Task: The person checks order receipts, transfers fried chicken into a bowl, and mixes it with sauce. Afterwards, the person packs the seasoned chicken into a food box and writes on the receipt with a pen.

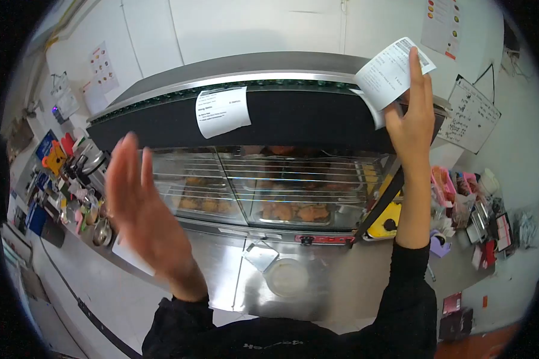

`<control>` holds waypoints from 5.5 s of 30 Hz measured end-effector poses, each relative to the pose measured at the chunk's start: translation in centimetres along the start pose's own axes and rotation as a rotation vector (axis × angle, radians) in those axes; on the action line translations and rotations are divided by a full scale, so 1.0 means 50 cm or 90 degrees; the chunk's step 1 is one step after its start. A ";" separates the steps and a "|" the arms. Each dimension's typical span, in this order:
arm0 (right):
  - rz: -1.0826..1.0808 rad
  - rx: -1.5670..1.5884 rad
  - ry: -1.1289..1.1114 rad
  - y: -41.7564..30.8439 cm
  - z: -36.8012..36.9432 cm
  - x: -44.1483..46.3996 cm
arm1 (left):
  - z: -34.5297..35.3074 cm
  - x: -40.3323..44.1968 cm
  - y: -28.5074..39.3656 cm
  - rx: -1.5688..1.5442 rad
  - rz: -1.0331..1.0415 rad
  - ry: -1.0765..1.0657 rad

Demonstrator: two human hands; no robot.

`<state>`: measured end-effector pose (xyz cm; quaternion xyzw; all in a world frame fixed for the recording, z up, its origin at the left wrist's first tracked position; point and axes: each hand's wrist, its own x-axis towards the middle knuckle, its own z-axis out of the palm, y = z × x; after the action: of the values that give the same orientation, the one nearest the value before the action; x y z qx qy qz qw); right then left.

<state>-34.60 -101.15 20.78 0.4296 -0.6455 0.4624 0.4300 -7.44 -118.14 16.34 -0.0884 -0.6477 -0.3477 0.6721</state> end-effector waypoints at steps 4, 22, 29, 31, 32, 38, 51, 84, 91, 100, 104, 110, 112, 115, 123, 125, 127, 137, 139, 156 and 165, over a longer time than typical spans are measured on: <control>-0.050 -0.046 0.043 -0.036 0.052 -0.008 | -0.013 0.121 -0.175 0.155 0.046 -0.110; -0.066 0.267 -0.116 -0.241 0.121 0.004 | -0.108 0.164 -0.267 0.323 0.143 -0.046; 0.200 0.281 -0.260 -0.100 -0.032 -0.013 | -0.229 0.072 -0.188 0.267 0.002 0.037; 0.359 0.266 -0.244 -0.057 -0.022 -0.017 | -0.249 0.032 -0.158 0.289 -0.023 -0.011; 0.383 0.248 -0.232 -0.046 -0.014 -0.019 | -0.257 0.014 -0.151 0.321 0.001 -0.056; 0.345 0.265 -0.213 -0.058 -0.027 -0.010 | -0.291 -0.102 -0.131 0.375 -0.055 -0.213; 0.055 -0.427 -0.200 -0.078 -0.002 0.004 | -0.264 -0.289 -0.109 0.171 -0.399 -0.483; -0.125 -0.275 0.002 -0.152 0.176 -0.050 | -0.300 -0.426 -0.083 0.223 -0.554 -0.663; -0.122 -0.296 0.051 -0.180 0.144 -0.046 | -0.294 -0.561 -0.157 0.026 -0.702 -0.697; -0.295 -0.077 -0.038 -0.165 0.241 -0.057 | -0.422 -1.024 -0.197 -0.105 -0.918 -1.068; -0.294 -0.071 -0.105 -0.149 0.219 -0.066 | -0.485 -1.101 -0.210 0.012 -0.959 -1.131; -0.247 -0.002 -0.156 -0.169 0.197 -0.058 | -0.537 -1.167 -0.221 0.123 -0.958 -1.173; -0.246 0.013 -0.131 -0.169 0.198 -0.056 | -0.556 -1.186 -0.218 0.143 -0.951 -1.186; -0.190 0.050 -0.058 -0.156 0.224 -0.058 | -0.585 -1.208 -0.211 0.168 -0.943 -1.200; -0.162 0.074 -0.017 -0.157 0.236 -0.043 | -0.660 -1.245 -0.182 0.231 -0.930 -1.227; -0.152 0.076 -0.038 -0.165 0.233 -0.040 | -0.672 -1.256 -0.171 0.242 -0.933 -1.229; -0.150 0.078 -0.054 -0.168 0.234 -0.041 | -0.677 -1.269 -0.161 0.247 -0.933 -1.231; -0.180 0.090 -0.089 -0.172 0.244 -0.037 | -0.670 -1.292 -0.157 0.289 -0.806 -1.256; -0.205 0.078 -0.052 -0.177 0.231 -0.041 | -0.669 -1.299 -0.159 0.281 -0.781 -1.251; 0.133 0.447 -1.115 -0.253 0.104 -0.971 | -0.648 -1.254 -0.040 0.342 -0.985 -1.201; 0.122 0.469 -1.039 -0.248 0.205 -0.961 | -0.539 -1.214 -0.036 0.379 -1.139 -0.899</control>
<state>-11.87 -106.04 -24.26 0.6795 -0.5938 0.2249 -0.3675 18.24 -113.38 -44.76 0.3848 -0.7632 -0.4047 -0.3251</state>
